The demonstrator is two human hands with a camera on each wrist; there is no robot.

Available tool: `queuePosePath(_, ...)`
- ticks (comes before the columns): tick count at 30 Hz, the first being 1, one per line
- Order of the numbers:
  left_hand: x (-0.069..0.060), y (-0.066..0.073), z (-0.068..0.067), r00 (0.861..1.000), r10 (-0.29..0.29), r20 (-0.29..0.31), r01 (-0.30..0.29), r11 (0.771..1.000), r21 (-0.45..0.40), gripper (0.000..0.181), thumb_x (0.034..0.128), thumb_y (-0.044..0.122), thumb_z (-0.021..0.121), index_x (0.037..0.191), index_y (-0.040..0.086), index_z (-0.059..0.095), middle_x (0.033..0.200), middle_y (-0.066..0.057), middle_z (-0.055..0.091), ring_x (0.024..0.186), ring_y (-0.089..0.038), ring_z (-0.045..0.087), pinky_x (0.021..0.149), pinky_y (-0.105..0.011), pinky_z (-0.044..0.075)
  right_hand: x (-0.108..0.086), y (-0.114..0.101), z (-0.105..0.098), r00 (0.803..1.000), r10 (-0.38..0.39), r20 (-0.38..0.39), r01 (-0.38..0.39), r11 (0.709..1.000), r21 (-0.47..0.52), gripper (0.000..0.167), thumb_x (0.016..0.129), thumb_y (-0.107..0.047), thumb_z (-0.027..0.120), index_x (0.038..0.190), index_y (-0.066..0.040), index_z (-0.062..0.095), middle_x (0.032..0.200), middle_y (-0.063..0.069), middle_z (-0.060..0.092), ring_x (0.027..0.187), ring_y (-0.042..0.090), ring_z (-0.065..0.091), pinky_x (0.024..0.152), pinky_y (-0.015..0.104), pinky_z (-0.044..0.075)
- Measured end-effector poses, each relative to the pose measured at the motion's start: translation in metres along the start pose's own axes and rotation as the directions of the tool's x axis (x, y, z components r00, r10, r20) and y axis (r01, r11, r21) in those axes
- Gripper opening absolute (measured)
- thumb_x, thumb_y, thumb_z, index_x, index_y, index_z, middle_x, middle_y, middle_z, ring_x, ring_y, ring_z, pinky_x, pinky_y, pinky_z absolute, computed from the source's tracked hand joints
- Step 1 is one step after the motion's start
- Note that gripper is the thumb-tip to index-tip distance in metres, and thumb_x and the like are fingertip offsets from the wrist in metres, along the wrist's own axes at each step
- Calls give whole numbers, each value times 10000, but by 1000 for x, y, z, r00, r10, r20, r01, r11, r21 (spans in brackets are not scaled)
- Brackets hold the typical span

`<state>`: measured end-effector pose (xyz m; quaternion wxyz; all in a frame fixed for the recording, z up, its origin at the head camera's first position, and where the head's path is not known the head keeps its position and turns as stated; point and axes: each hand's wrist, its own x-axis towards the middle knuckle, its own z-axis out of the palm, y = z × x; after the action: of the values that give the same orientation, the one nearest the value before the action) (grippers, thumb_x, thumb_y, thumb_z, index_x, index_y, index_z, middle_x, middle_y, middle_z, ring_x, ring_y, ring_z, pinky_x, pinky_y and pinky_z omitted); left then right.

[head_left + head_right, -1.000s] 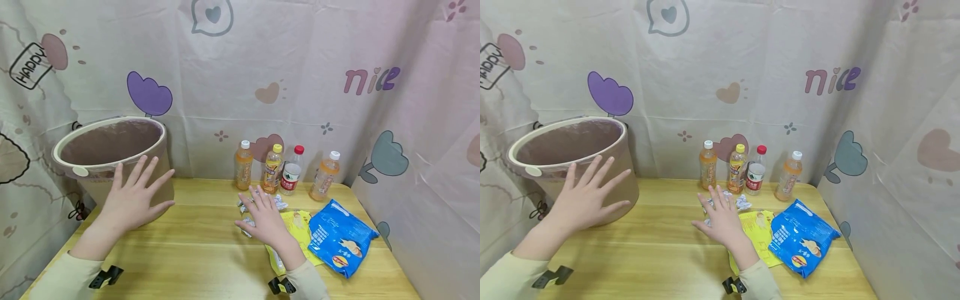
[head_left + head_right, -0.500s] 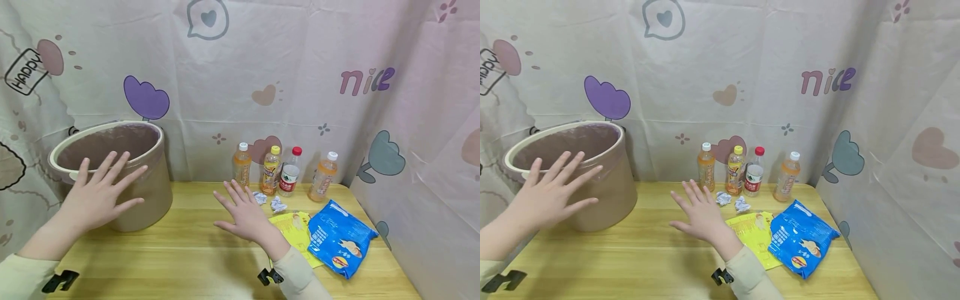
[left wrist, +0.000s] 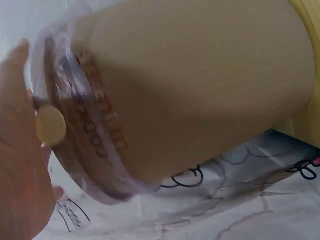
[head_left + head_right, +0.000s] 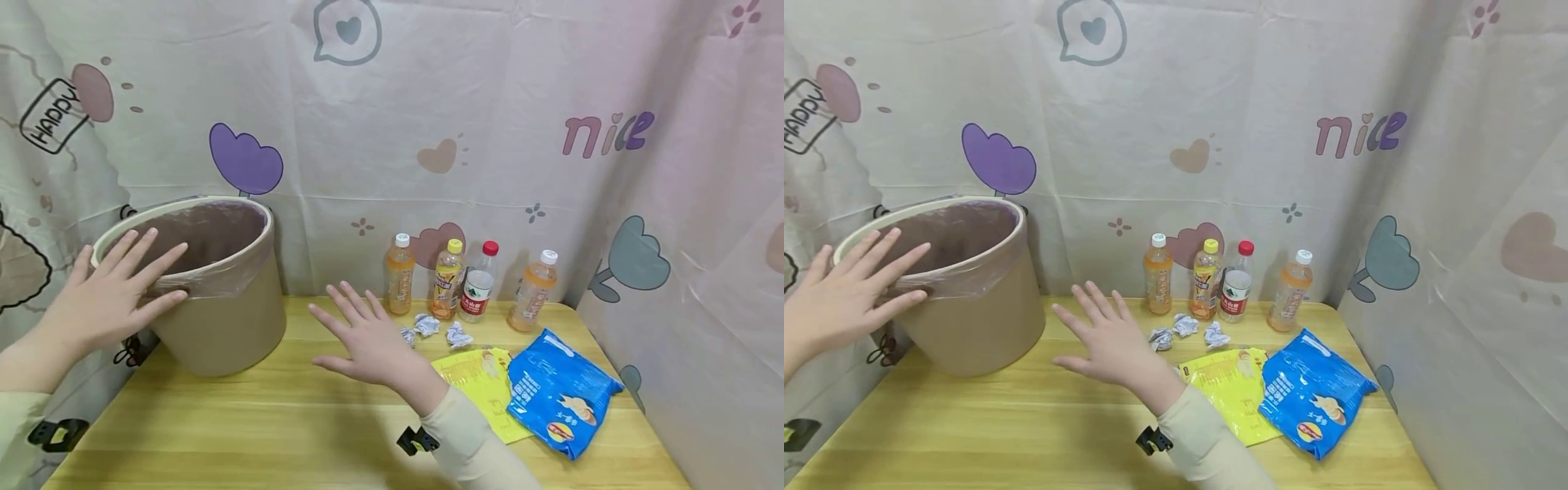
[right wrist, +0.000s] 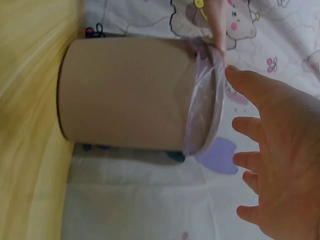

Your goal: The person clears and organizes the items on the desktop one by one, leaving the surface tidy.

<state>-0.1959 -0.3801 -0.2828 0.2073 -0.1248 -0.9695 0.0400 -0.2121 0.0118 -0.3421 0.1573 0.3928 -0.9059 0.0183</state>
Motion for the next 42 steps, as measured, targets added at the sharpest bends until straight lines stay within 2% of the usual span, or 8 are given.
queuePosePath(5, 1, -12, -2, 1000, 16, 2, -16, 994, -105, 638, 1014, 406, 451, 1567, 353, 135, 1661, -24, -58, 1525, -217, -172, 1114, -657, -228, 18, -12, -9, 999, -43, 6, 43, 999, -32, 750, 929, -704, 382, 1560, -376, 146, 1662, 12, 108, 1547, 206, 12, 1245, 478, 135)
queuePosePath(8, 5, -16, -7, 1000, 6, 23, -2, 989, -150, 605, 1030, 369, 423, 1568, 332, 149, 1660, -59, -42, 1526, -250, -166, 1102, -698, -201, 29, -15, -13, 998, -55, 21, 56, 997, -49, 741, 929, -709, 371, 1557, -389, 141, 1663, -7, 87, 1546, 190, 0, 1250, 464, 115)
queuePosePath(12, 15, -25, -12, 993, -46, 107, 64, 983, -172, 601, 1039, 410, 377, 1573, 323, 115, 1651, -97, -90, 1506, -331, -196, 1064, -758, -168, 46, -15, -19, 997, -69, 37, 71, 996, -59, 723, 935, -708, 353, 1554, -398, 144, 1663, -14, 94, 1546, 179, 4, 1252, 459, 111)
queuePosePath(18, 31, -41, -18, 963, -116, 242, 153, 978, -141, 646, 1037, 504, 294, 1579, 275, 28, 1620, -180, -147, 1453, -438, -245, 1006, -824, -84, 76, -9, -29, 995, -76, 69, 79, 996, -46, 726, 940, -705, 336, 1558, -402, 104, 1666, -16, 59, 1546, 173, -20, 1254, 454, 89)
queuePosePath(23, 38, -56, -19, 937, -160, 311, 203, 973, -111, 685, 1026, 561, 234, 1578, 234, -6, 1589, -247, -167, 1428, -480, -256, 984, -832, -88, 103, -7, -32, 994, -66, 84, 70, 997, -43, 737, 945, -697, 329, 1560, -400, 52, 1666, -25, 58, 1546, 163, -6, 1254, 450, 109)
queuePosePath(31, 45, -79, -14, 899, -223, 377, 282, 953, -109, 736, 1004, 620, 184, 1564, 222, -82, 1546, -334, -175, 1407, -549, -212, 949, -849, -71, 139, -11, -25, 990, -58, 132, 57, 998, 11, 742, 947, -696, 324, 1558, -407, 15, 1666, -53, 21, 1541, 127, -35, 1256, 449, 102)
queuePosePath(37, 54, -89, -9, 881, -198, 430, 292, 942, -166, 738, 1005, 612, 169, 1559, 204, -98, 1527, -340, -212, 1394, -554, -232, 921, -860, -86, 153, -10, -18, 989, -27, 148, 21, 999, 40, 724, 953, -691, 306, 1549, -428, -10, 1661, -91, -6, 1537, 103, -41, 1256, 440, 102)
queuePosePath(42, 54, -95, -4, 870, -209, 447, 329, 921, -211, 748, 1007, 603, 158, 1547, 175, -133, 1499, -371, -227, 1369, -580, -245, 911, -868, -68, 160, -8, -12, 992, -30, 126, 23, 998, 62, 724, 961, -672, 328, 1556, -410, 8, 1658, -114, -1, 1535, 88, -32, 1254, 441, 118)
